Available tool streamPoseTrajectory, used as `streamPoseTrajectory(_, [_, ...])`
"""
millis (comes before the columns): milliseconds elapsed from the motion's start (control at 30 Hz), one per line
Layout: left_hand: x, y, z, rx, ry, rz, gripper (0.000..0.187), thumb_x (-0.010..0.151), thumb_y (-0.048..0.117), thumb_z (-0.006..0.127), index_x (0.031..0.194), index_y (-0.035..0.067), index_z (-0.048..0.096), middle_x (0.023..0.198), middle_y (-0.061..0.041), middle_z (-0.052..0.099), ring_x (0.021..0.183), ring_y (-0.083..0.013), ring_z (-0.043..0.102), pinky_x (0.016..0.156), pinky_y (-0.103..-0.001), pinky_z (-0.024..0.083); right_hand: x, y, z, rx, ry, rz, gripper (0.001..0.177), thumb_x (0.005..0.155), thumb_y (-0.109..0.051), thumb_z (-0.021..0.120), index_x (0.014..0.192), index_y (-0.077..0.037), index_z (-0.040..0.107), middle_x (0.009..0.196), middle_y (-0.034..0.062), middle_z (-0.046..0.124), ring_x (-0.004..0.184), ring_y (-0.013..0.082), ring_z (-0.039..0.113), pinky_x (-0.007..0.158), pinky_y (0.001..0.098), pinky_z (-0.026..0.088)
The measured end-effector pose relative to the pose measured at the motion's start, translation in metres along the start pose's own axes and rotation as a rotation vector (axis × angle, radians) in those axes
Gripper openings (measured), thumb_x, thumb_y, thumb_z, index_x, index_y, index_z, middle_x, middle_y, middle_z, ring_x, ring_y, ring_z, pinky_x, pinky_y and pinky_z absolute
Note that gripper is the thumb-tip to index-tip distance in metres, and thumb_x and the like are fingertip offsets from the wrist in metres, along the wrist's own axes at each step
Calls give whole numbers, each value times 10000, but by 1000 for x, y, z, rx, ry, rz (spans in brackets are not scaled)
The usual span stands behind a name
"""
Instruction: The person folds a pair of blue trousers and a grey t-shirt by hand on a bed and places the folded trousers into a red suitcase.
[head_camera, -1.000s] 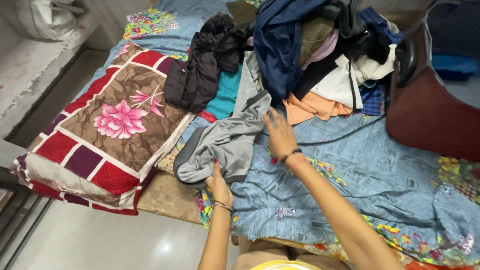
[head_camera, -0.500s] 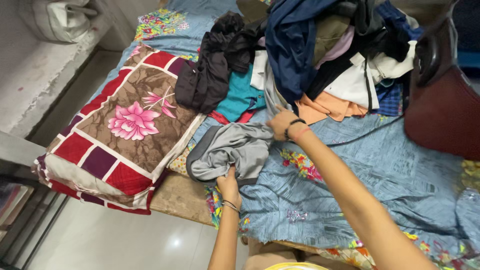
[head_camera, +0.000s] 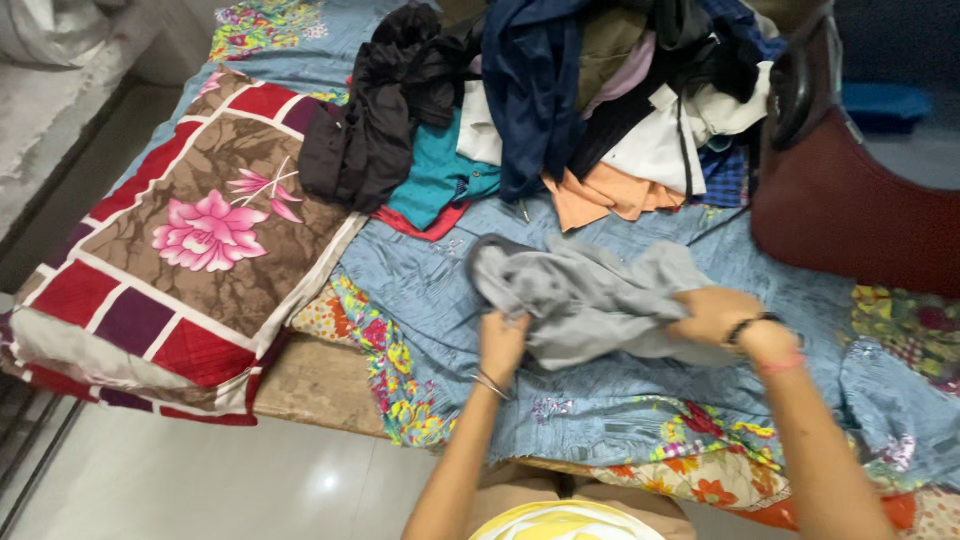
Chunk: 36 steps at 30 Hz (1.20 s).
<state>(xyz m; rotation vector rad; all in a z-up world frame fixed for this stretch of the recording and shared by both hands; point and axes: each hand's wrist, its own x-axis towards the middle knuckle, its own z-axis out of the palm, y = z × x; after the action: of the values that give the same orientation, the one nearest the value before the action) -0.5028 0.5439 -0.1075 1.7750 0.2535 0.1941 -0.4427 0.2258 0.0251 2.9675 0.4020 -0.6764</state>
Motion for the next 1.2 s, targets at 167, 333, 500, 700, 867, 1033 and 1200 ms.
streamPoseTrajectory(167, [-27,23,71,-382,-72,265,275,911,164,644,1106,-17,716,1036,-192,775,958,-231,731,814,-383,545,-66,63,-54,13,238,262,496,806,-451,732,1260,-256,684,1126,150,738,1069,369,706,895,480,566])
streamPoseTrajectory(333, [-31,8,43,73,43,6,246,935,182,605,926,-36,717,680,-219,656,594,-217,612,574,-439,448,-75,75,-37,107,629,107,425,753,-117,685,1166,-216,705,1006,111,673,1003,354,666,872,481,541])
streamPoseTrajectory(500, [-74,-27,-17,90,285,-98,263,941,176,619,920,-80,678,727,-186,710,640,-193,624,627,-403,485,-28,-7,57,451,778,-42,634,663,61,581,1237,-190,678,1189,127,655,1064,373,623,831,464,525])
streamPoseTrajectory(700, [-99,17,-95,-436,712,54,709,785,-77,650,1444,41,416,1327,-112,473,1164,-217,452,1024,-369,388,-26,-72,109,293,926,-13,607,600,-71,703,1200,-161,675,984,81,615,1004,307,579,867,444,425])
streamPoseTrajectory(867, [-74,85,-118,56,488,342,370,930,-53,588,1295,5,578,1279,-145,621,1257,-265,568,1140,-392,400,-29,-73,104,349,1002,-57,596,601,-78,690,1193,-147,664,999,75,615,987,314,571,860,449,419])
streamPoseTrajectory(1033, [-2,98,-70,344,-101,618,374,889,-37,555,1236,60,655,1212,-149,694,1184,-345,642,1045,-417,484,-27,-72,107,356,987,-37,583,626,-67,683,1201,-161,668,999,74,616,995,314,574,874,442,426])
streamPoseTrajectory(1200, [54,64,-28,853,-340,876,435,856,61,555,1277,120,647,1238,-95,701,1187,-296,626,974,-447,457,-28,-71,112,374,1017,-42,648,633,-77,694,1277,-123,639,1033,97,625,1002,338,573,901,460,432])
